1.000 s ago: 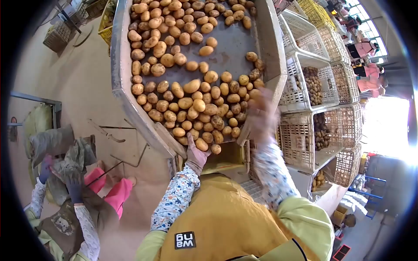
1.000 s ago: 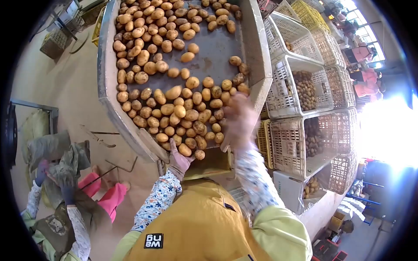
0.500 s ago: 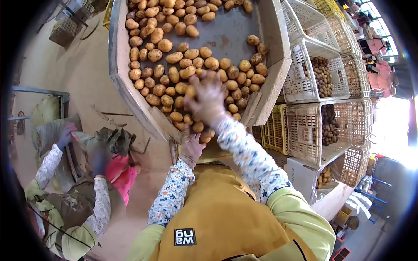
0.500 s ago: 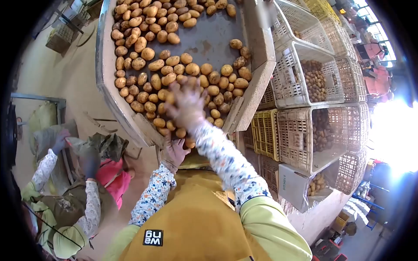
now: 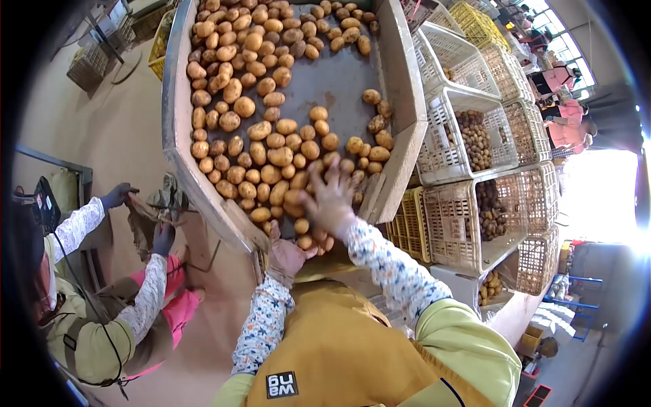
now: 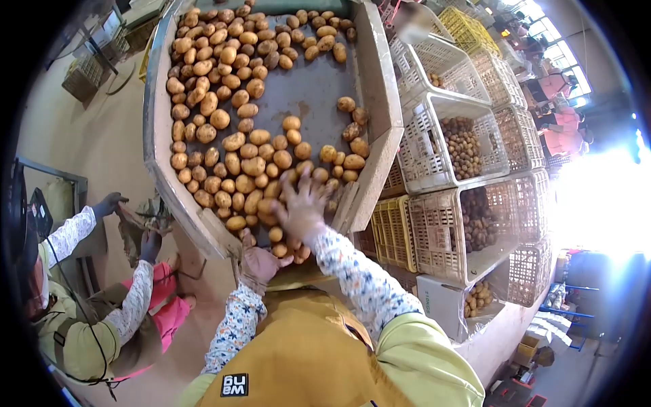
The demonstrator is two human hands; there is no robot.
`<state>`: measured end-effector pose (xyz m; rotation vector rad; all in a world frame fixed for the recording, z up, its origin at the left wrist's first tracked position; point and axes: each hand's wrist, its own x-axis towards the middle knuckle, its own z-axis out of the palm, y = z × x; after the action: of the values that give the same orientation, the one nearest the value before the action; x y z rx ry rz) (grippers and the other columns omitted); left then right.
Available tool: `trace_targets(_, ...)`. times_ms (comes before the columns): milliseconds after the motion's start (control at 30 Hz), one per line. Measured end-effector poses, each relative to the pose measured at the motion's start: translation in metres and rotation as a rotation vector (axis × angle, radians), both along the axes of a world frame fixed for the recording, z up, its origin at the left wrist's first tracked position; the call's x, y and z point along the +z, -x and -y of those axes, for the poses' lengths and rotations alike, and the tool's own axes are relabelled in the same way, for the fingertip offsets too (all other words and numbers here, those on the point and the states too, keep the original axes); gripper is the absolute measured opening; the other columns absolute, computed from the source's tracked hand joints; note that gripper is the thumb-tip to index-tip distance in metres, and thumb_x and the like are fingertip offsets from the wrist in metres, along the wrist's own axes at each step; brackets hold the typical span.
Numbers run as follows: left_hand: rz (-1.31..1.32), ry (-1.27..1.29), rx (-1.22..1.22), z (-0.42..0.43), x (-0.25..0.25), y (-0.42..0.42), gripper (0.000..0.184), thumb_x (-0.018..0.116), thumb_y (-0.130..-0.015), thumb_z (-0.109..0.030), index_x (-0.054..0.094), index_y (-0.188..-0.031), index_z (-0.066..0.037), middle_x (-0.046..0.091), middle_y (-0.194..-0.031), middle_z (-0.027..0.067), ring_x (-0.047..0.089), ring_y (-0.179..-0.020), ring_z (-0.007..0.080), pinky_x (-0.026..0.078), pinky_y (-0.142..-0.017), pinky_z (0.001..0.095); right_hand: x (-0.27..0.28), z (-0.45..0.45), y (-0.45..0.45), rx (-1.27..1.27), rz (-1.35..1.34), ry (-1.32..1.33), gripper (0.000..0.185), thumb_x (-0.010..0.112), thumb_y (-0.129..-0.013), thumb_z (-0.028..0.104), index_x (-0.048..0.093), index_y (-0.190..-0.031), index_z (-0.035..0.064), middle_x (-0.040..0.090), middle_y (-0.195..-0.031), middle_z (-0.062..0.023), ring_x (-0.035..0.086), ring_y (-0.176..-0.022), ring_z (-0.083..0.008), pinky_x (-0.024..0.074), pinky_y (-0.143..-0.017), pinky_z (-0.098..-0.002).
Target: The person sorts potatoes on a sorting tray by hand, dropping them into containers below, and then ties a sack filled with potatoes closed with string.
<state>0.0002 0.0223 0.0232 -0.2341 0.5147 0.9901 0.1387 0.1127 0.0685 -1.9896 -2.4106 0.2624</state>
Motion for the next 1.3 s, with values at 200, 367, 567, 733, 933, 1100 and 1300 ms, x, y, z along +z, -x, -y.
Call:
trace_targets(200,-0.053,0.208,-0.085,-0.019,-0.028,-0.017,0.082,0.058,-0.076,-0.067,0.036,-0.136,-0.017,0.045,-0.136,0.0102,0.043,-0.122,0.0343,0.028,-0.097,0.0656,0.048,-0.074,-0.059,-0.215,-0.329,-0.381,0.052,0.063,-0.081,0.032,0.052,-0.122,0.0032,0.059,-0.11,-0.0205,0.056,-0.103,-0.0365,0.0427,-0.094,-0.0451)
trace_targets(367,-0.074,0.222,-0.133,-0.026,-0.007,-0.019,0.074,0.054,-0.082,-0.061,0.033,-0.138,-0.017,0.046,-0.136,0.0103,0.047,-0.121,0.0375,0.032,-0.096,0.0648,0.026,-0.141,-0.02,-0.514,-0.139,0.132,0.083,0.048,-0.085,0.061,0.022,-0.147,0.0118,0.02,-0.148,-0.0252,0.02,-0.136,-0.0413,0.013,-0.11,-0.0541)
trace_targets(567,-0.152,0.297,-0.118,-0.025,-0.019,-0.019,0.059,0.06,-0.086,-0.046,0.036,-0.137,-0.031,0.034,-0.142,-0.0038,0.035,-0.129,0.0287,0.032,-0.094,0.0634,0.033,-0.201,0.03,-0.224,-0.47,-0.161,0.086,0.051,-0.082,0.064,0.021,-0.147,0.0172,0.022,-0.149,-0.0221,0.014,-0.14,-0.0381,0.014,-0.112,-0.0515)
trace_targets(733,-0.161,0.33,-0.116,-0.024,-0.051,-0.027,0.053,0.066,-0.083,-0.041,0.043,-0.13,-0.031,0.039,-0.136,-0.0071,0.038,-0.124,0.0243,0.039,-0.087,0.0606,0.079,-0.24,0.152,-0.191,-0.232,0.141,0.088,0.039,-0.082,0.073,0.006,-0.149,0.0279,0.003,-0.149,-0.0306,0.001,-0.138,-0.046,0.0016,-0.11,-0.0571)
trace_targets(933,-0.178,0.346,-0.096,-0.014,-0.069,-0.033,0.034,0.065,-0.085,-0.037,0.052,-0.111,-0.019,0.055,-0.109,0.005,0.058,-0.093,0.024,0.049,-0.075,0.0515,0.06,-0.123,0.155,0.352,-0.053,0.079,0.073,0.05,-0.083,0.06,0.025,-0.146,0.0294,0.011,-0.154,-0.0163,0.004,-0.14,-0.0422,0.0019,-0.107,-0.0664)
trace_targets(1100,-0.199,0.239,-0.146,-0.017,-0.058,-0.026,0.039,0.062,-0.086,-0.043,0.052,-0.119,-0.025,0.053,-0.118,-0.0034,0.053,-0.104,0.0201,0.047,-0.078,0.0518,0.013,-0.072,0.069,0.538,-0.049,-0.083,0.066,0.047,-0.085,0.061,0.029,-0.143,0.0367,0.021,-0.153,0.0007,0.013,-0.139,-0.0378,-0.002,-0.108,-0.0614)
trace_targets(1300,-0.311,-0.084,0.105,-0.005,-0.041,-0.032,0.051,0.056,-0.09,-0.046,0.049,-0.127,-0.013,0.055,-0.122,0.0013,0.054,-0.111,0.0179,0.048,-0.089,0.0369,0.005,-0.022,-0.002,0.1,0.051,-0.05,0.062,0.047,-0.086,0.055,0.034,-0.142,0.0316,0.021,-0.148,-0.0245,0.016,-0.138,-0.0382,-0.0006,-0.106,-0.0633)
